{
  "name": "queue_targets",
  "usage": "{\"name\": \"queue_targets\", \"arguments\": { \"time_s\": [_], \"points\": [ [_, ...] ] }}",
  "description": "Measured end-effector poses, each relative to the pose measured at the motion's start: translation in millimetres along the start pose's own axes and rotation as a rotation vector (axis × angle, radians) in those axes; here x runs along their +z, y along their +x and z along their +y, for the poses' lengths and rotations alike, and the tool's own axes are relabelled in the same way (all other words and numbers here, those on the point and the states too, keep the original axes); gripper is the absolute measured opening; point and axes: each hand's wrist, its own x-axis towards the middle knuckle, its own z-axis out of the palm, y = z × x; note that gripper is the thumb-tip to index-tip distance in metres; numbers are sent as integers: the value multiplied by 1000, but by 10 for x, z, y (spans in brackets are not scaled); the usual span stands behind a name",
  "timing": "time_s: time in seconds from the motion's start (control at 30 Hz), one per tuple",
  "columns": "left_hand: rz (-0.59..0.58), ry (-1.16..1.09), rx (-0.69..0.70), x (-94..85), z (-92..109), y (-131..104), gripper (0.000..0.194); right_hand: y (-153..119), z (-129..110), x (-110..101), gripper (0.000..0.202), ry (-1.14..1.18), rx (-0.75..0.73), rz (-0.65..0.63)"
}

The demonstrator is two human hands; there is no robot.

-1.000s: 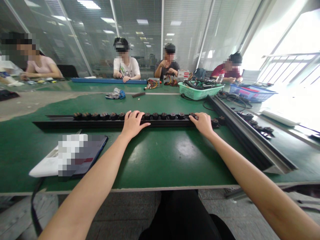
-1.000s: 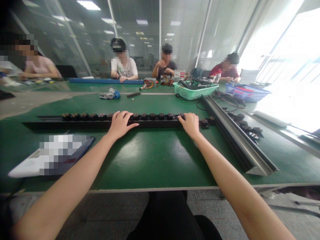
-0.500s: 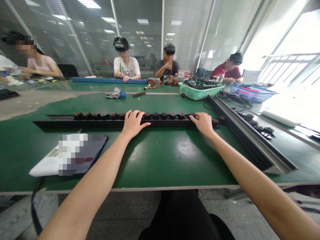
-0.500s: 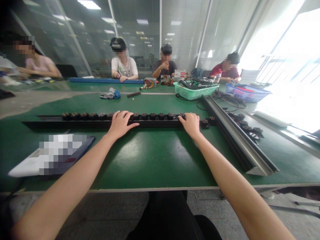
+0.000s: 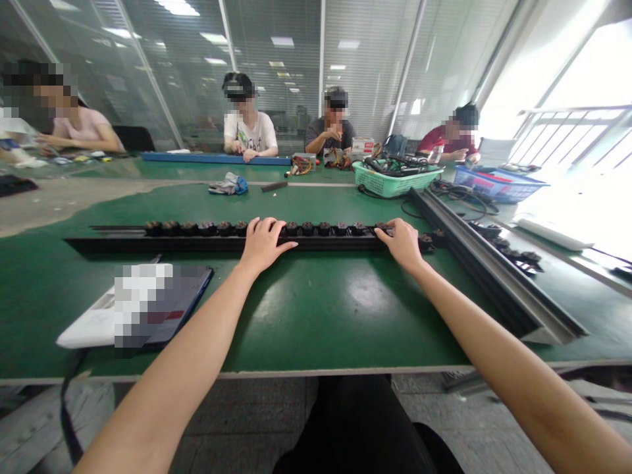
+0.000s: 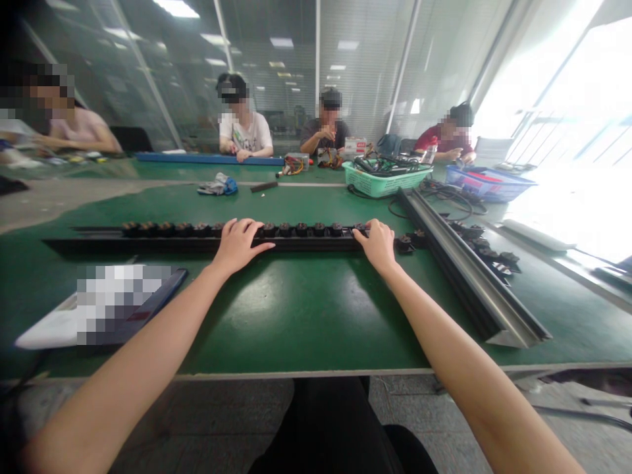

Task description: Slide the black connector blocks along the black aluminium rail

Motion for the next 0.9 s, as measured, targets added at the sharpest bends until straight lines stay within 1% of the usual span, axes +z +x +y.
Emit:
{"name": "queue_targets", "arguments": {
  "time_s": [0.17,0.43,0.6,0.7,0.9],
  "points": [
    [-5,-1,0,5,-4,3,56,-6,-32,-32,29,-21,10,-17],
    [-2,-30,-7,7,-5,-2,55,-33,-80,-66,33,-25,3,-7],
    [-14,-32,-11,-13,8,-4,57,-30,-77,-78,34,-43,-12,-21],
    [-10,-27,-11,-19,12,-2,54,-27,-73,-78,33,-60,-15,-29],
    [-5,-13,-7,-9,3,1,54,-44,-60,-92,33,-72,-34,-21]
  ]
}}
